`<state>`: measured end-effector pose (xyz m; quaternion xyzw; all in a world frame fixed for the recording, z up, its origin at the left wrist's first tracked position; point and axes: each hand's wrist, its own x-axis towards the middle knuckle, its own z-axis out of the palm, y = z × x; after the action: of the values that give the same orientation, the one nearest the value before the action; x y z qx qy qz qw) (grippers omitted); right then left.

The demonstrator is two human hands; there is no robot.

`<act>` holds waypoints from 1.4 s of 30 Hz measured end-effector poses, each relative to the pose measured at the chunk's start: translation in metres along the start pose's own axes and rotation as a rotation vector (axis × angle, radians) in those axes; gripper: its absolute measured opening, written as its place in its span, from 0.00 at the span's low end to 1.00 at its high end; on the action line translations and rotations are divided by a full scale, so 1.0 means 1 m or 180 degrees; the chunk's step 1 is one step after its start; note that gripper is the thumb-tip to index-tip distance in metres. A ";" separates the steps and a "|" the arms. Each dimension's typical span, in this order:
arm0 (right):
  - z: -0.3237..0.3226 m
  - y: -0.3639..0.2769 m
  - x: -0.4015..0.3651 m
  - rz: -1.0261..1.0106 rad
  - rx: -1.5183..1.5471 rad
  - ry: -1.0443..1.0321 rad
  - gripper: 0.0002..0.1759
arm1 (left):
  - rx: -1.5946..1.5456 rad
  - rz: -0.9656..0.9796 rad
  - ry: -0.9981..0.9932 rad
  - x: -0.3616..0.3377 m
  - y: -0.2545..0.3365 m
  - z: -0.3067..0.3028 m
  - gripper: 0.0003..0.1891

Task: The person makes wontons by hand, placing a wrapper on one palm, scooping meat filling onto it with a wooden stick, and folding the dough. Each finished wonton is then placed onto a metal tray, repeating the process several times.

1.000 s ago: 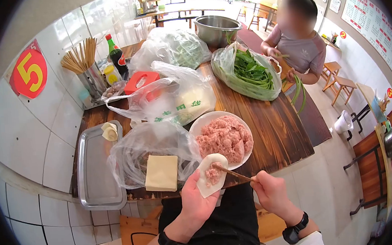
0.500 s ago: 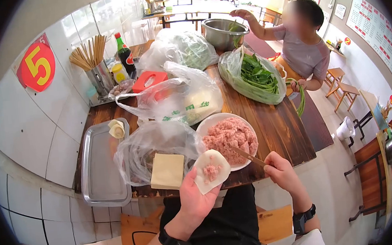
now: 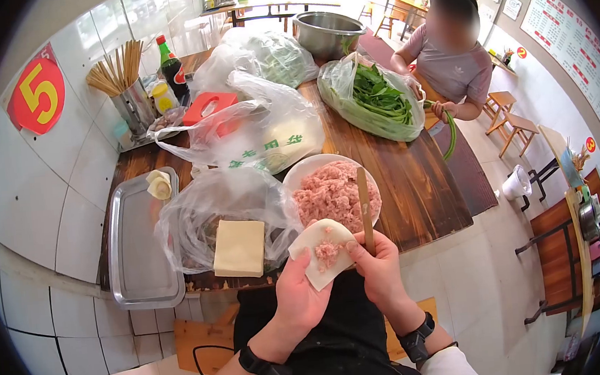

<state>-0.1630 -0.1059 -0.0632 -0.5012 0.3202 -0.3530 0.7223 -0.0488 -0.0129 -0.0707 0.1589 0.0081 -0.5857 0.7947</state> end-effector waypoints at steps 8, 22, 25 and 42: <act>0.020 0.002 -0.017 -0.2238 -0.2653 -0.0074 0.10 | 0.0300 0.0135 -0.0197 0.002 0.000 0.000 0.28; 0.005 -0.023 -0.027 -0.1990 -0.2797 -0.0341 0.15 | 0.0695 0.0334 -0.0035 -0.005 0.010 -0.007 0.26; -0.010 -0.026 -0.023 -0.1935 -0.3153 -0.0023 0.11 | 0.0639 0.0285 0.0166 -0.005 0.014 -0.005 0.20; -0.039 -0.016 0.001 -0.1105 -0.2371 0.0090 0.08 | 0.1152 0.0106 0.0320 -0.005 0.011 -0.009 0.20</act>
<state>-0.1975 -0.1298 -0.0591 -0.7701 0.3467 -0.3365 0.4167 -0.0391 -0.0030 -0.0754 0.3284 -0.0603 -0.5558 0.7613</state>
